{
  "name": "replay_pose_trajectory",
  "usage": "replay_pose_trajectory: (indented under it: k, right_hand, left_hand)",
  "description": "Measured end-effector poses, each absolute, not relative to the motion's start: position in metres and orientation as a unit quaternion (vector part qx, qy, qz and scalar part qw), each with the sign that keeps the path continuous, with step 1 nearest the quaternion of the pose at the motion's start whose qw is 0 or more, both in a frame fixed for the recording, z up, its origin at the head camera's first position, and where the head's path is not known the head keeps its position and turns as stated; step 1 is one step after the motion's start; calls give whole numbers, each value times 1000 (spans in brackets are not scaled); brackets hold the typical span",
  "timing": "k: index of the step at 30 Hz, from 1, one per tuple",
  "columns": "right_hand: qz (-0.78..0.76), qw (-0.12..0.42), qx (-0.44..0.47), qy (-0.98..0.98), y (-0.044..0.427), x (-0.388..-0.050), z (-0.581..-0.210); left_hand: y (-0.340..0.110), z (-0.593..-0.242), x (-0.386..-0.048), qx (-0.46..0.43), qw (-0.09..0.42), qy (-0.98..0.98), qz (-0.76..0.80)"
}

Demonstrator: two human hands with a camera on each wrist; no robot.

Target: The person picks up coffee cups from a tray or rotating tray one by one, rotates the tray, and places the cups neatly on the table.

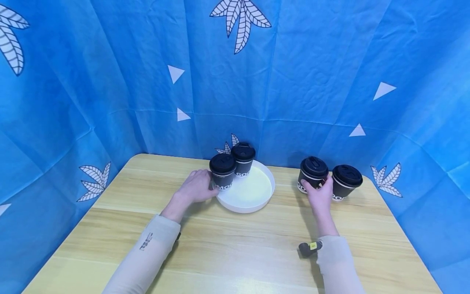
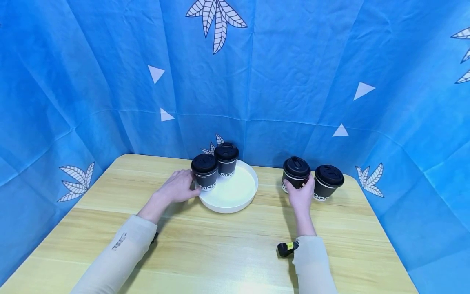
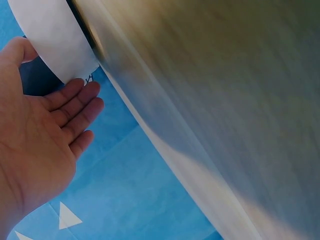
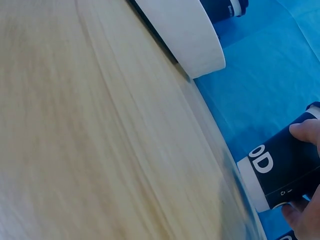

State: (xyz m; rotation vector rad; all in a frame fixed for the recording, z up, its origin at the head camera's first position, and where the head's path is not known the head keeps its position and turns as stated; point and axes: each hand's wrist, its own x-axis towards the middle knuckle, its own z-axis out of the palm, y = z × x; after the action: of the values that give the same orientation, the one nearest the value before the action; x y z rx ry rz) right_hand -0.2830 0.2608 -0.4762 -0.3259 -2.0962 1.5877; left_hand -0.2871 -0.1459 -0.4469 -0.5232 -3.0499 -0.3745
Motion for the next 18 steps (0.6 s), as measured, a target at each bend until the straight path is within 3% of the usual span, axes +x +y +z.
replay_pose_trajectory:
  k: [18]
  right_hand:
    - [572, 220, -133, -779, 263, -280, -478]
  left_hand:
    - [-146, -448, -288, -171, 12, -978, -118]
